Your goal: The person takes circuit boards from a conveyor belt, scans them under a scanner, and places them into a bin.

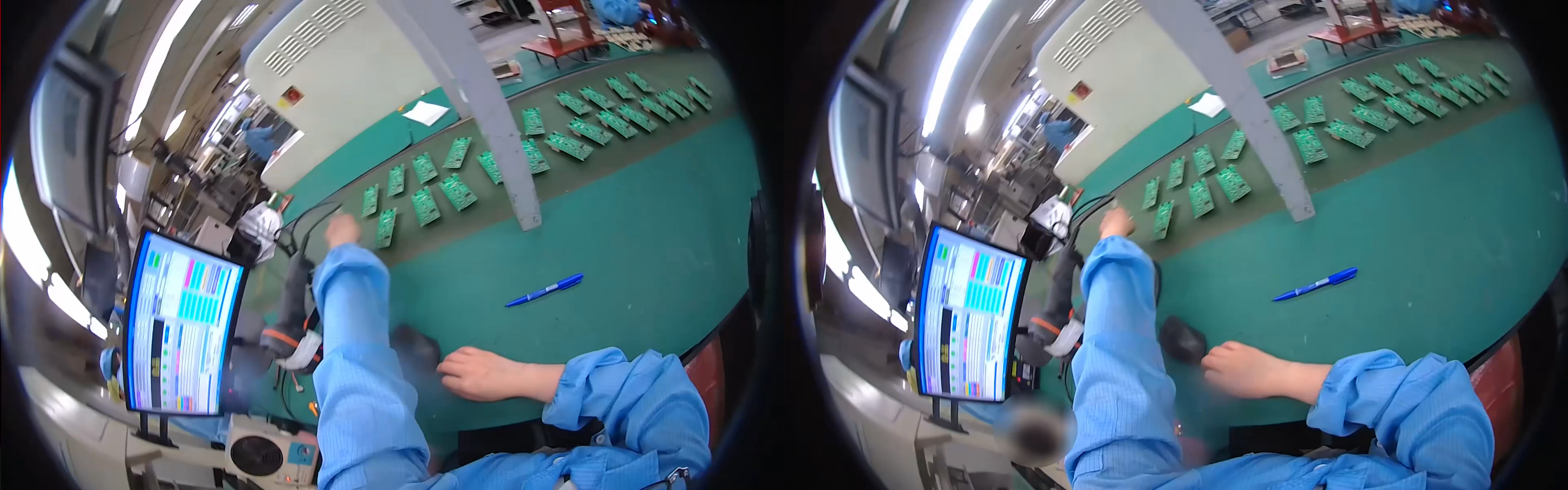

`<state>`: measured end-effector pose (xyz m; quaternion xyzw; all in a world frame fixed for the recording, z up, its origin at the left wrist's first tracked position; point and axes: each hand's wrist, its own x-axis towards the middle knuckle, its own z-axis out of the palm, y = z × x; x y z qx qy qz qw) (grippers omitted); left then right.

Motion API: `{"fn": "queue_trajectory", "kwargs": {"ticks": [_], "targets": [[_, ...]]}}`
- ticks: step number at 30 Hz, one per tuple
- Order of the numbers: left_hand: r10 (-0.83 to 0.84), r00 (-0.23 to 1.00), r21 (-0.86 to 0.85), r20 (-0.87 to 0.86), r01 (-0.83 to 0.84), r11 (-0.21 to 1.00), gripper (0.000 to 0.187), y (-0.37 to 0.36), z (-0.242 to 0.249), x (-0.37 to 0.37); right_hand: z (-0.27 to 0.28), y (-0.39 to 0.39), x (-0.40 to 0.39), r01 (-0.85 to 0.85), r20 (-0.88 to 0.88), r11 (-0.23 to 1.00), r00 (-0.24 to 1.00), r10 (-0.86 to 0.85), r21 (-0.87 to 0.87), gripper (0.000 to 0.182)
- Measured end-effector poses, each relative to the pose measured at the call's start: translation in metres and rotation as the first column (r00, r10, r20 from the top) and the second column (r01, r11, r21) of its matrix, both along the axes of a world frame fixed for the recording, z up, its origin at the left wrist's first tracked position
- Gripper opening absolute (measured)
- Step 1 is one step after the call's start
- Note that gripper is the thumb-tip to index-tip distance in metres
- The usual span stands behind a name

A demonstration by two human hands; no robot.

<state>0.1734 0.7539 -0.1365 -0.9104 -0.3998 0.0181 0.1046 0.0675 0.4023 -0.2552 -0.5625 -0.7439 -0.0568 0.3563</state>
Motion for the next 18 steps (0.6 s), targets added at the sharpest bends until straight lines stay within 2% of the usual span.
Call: {"fn": "queue_trajectory", "kwargs": {"ticks": [2, 3, 7, 10, 12, 13, 14, 17, 18], "targets": [[0.085, 0.996, 0.023, 0.042, -0.086, 0.996, 0.036, 0.039, -0.020, 0.006, -0.002, 0.000, 0.001, 0.036, -0.003, 0.999, 0.999, -0.036, 0.031, 0.009], [0.048, 0.999, -0.015, 0.000, -0.048, 0.999, 0.037, 0.062, -0.031, 0.011, -0.002, 0.000, 0.001, 0.023, 0.022, 0.999, 0.999, -0.024, 0.032, 0.008], [-0.006, 1.000, -0.063, -0.009, 0.005, 0.998, 0.034, 0.068, -0.045, 0.027, 0.001, -0.001, 0.004, 0.007, 0.010, 0.999, 1.000, -0.007, 0.033, 0.010], [-0.029, 0.997, -0.125, -0.072, 0.020, 0.992, 0.030, 0.073, -0.032, 0.029, 0.002, -0.001, 0.006, -0.004, -0.009, 1.000, 1.000, 0.004, 0.020, 0.010], [0.029, 0.973, -0.374, -0.230, -0.115, 0.920, 0.047, 0.094, -0.025, 0.024, 0.004, -0.002, 0.004, -0.013, -0.016, 1.000, 1.000, 0.013, 0.015, 0.010], [0.015, 0.965, -0.351, -0.263, -0.110, 0.930, 0.051, 0.104, -0.024, 0.023, 0.006, -0.003, 0.005, -0.029, -0.016, 0.996, 0.999, 0.028, -0.082, 0.016], [0.023, 0.964, -0.348, -0.265, -0.118, 0.930, 0.051, 0.108, -0.025, 0.019, 0.007, -0.004, 0.005, -0.045, -0.016, 0.983, 0.999, 0.043, -0.177, 0.023], [-0.015, 0.963, -0.389, -0.269, -0.094, 0.917, 0.045, 0.107, -0.019, 0.017, 0.006, -0.003, 0.005, -0.043, -0.020, 0.987, 0.999, 0.040, -0.155, 0.022], [-0.109, 0.958, -0.486, -0.264, -0.034, 0.873, 0.039, 0.100, -0.013, 0.016, 0.006, -0.004, 0.004, -0.044, -0.023, 0.987, 0.999, 0.041, -0.156, 0.022]]}}
